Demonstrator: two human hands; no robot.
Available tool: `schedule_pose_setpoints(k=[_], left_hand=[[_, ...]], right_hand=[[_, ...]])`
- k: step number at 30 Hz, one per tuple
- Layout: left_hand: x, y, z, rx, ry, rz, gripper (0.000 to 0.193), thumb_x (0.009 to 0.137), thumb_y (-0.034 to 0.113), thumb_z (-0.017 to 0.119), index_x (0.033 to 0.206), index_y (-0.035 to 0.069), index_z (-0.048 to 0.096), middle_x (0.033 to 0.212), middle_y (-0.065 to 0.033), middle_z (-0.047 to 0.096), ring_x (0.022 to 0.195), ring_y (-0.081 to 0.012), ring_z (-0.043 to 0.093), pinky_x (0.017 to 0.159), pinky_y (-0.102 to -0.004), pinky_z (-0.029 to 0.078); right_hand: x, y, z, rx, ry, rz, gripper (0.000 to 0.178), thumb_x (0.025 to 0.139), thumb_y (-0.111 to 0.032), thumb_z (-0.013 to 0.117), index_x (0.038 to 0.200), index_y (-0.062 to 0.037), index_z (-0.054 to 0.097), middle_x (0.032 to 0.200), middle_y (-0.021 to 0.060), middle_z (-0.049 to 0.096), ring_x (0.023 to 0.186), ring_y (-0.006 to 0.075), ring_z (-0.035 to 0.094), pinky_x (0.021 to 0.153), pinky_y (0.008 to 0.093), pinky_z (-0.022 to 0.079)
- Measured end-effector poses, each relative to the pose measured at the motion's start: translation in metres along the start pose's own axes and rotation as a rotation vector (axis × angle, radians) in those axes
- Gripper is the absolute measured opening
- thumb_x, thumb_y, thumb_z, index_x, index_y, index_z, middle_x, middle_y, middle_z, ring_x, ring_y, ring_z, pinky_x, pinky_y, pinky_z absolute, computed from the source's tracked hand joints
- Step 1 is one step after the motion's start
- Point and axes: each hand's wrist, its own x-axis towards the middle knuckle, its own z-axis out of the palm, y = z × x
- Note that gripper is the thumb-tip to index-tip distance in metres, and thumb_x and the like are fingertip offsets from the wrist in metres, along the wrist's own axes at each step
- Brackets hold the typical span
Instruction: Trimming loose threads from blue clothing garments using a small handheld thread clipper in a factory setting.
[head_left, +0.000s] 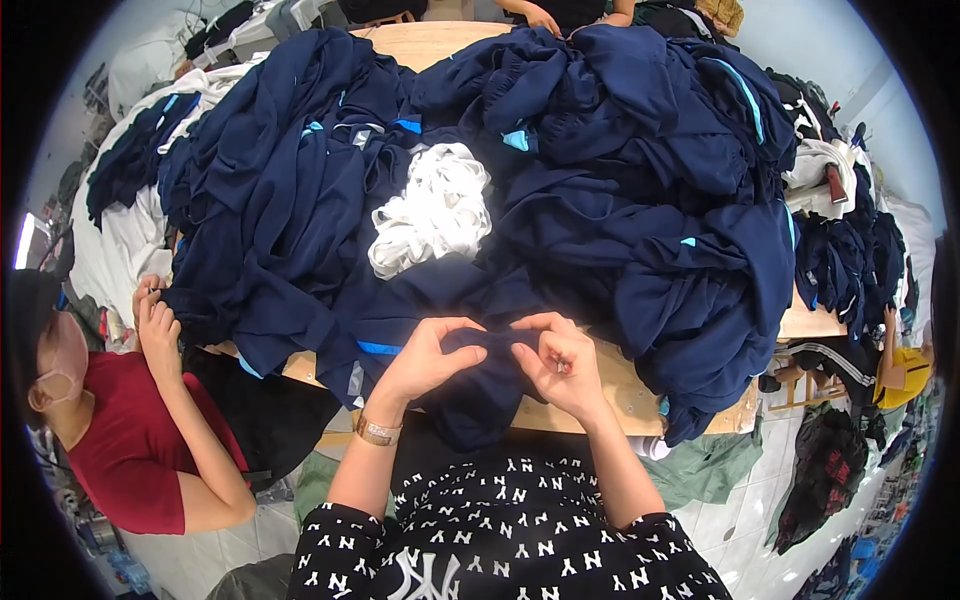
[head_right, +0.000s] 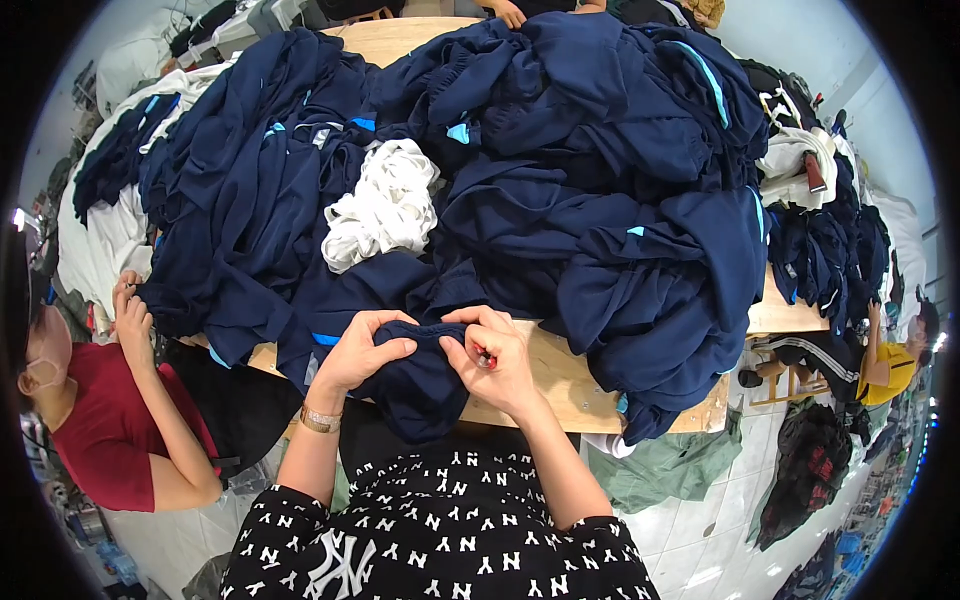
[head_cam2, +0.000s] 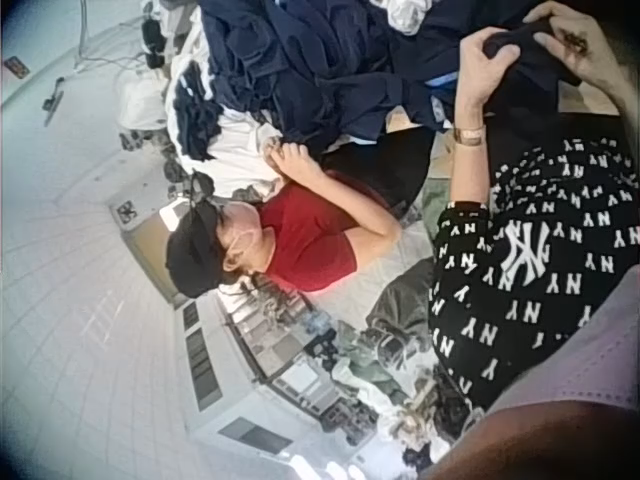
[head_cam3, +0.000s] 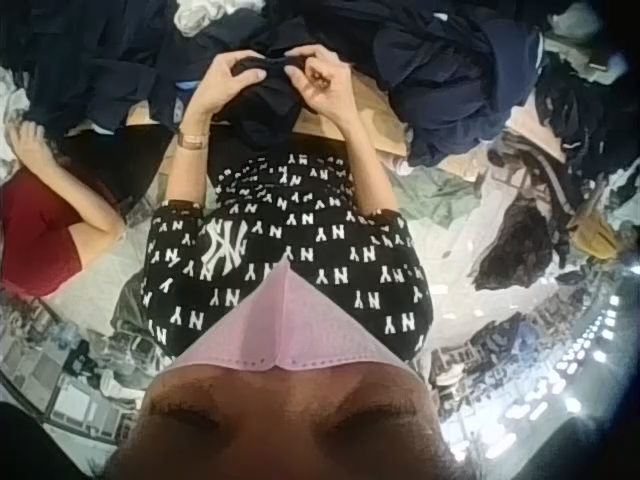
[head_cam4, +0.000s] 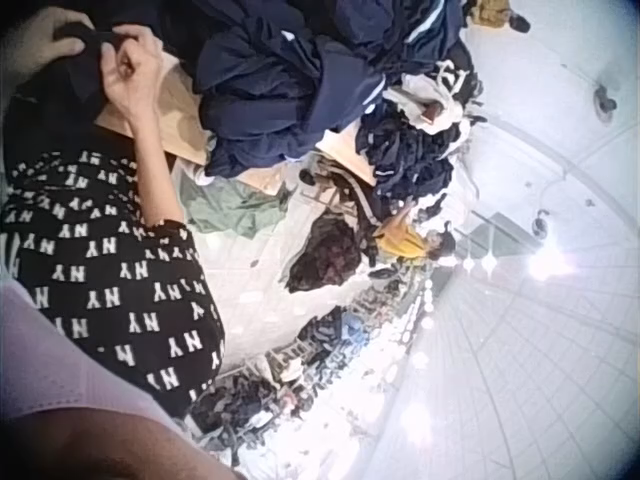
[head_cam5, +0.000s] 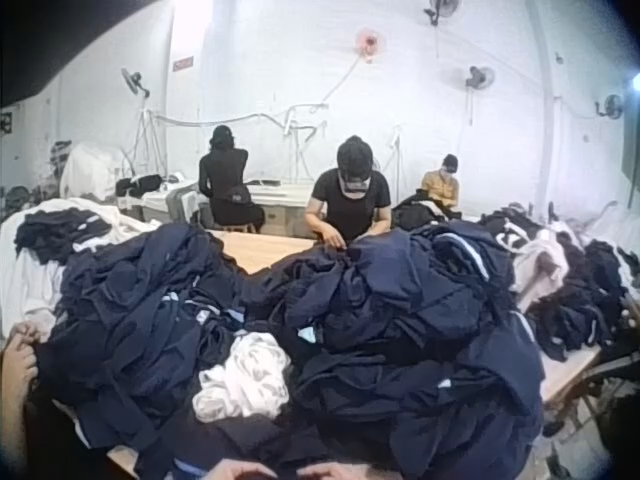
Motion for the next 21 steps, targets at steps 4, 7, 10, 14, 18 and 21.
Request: schedule_pose_setpoints(k=[4, 7, 10, 14, 18, 21], left_hand=[[-0.001, -0.01, -0.003, -0.124, -0.007, -0.029, 0.018, 0.078, 0.008, 0.062, 0.092, -0.003, 0.063, 0.084, -0.0019, 0.063, 0.08, -0.0056, 0.054, 0.073, -0.0208, 0.043], [0.003, -0.019, -0.006, -0.41, -0.072, -0.086, 0.017, 0.081, 0.006, 0.058, 0.094, -0.002, 0.062, 0.088, -0.0036, 0.063, 0.084, -0.0076, 0.056, 0.075, -0.0217, 0.045], [0.004, -0.023, -0.003, -0.668, -0.11, -0.134, 0.018, 0.083, 0.004, 0.054, 0.099, -0.001, 0.06, 0.093, -0.0049, 0.063, 0.087, -0.0101, 0.058, 0.078, -0.0236, 0.047], [0.002, -0.026, 0.003, -0.83, -0.081, -0.157, 0.021, 0.085, 0.004, 0.052, 0.106, 0.001, 0.055, 0.098, -0.005, 0.062, 0.089, -0.0118, 0.06, 0.082, -0.0261, 0.048], [0.0, -0.028, 0.01, -0.735, -0.012, -0.125, 0.021, 0.087, 0.004, 0.05, 0.108, 0.002, 0.054, 0.099, -0.0043, 0.061, 0.09, -0.0104, 0.058, 0.081, -0.0243, 0.047], [-0.001, -0.023, 0.019, -0.638, 0.058, -0.022, 0.02, 0.088, 0.005, 0.051, 0.108, 0.003, 0.053, 0.1, -0.0036, 0.059, 0.091, -0.0092, 0.056, 0.081, -0.0219, 0.045]], right_hand=[[0.002, 0.004, 0.007, 0.257, -0.063, 0.182, 0.042, 0.076, -0.001, 0.068, 0.052, -0.0037, 0.033, 0.091, 0.0082, 0.066, 0.057, 0.0044, 0.043, 0.048, 0.02, 0.031], [0.004, -0.002, 0.002, 0.431, -0.099, 0.458, 0.042, 0.076, 0.001, 0.065, 0.052, -0.0045, 0.032, 0.092, 0.0087, 0.066, 0.06, 0.0039, 0.045, 0.051, 0.0201, 0.034], [0.001, 0.004, 0.002, 0.487, -0.116, 0.472, 0.041, 0.076, 0.004, 0.062, 0.051, -0.0052, 0.031, 0.095, 0.0111, 0.065, 0.064, 0.0058, 0.051, 0.056, 0.0201, 0.04], [0.001, 0.001, 0.004, 0.577, -0.075, 0.453, 0.041, 0.076, 0.005, 0.061, 0.051, -0.0056, 0.031, 0.097, 0.0133, 0.064, 0.073, 0.0089, 0.057, 0.063, 0.0212, 0.045], [-0.003, 0.0, 0.007, 0.56, -0.082, 0.454, 0.038, 0.077, 0.005, 0.061, 0.053, -0.0052, 0.032, 0.1, 0.0126, 0.061, 0.081, 0.0127, 0.06, 0.07, 0.024, 0.048], [-0.009, 0.005, 0.009, 0.491, -0.093, 0.457, 0.036, 0.077, 0.004, 0.061, 0.056, -0.0047, 0.034, 0.1, 0.0118, 0.06, 0.084, 0.0134, 0.06, 0.072, 0.0246, 0.048]])
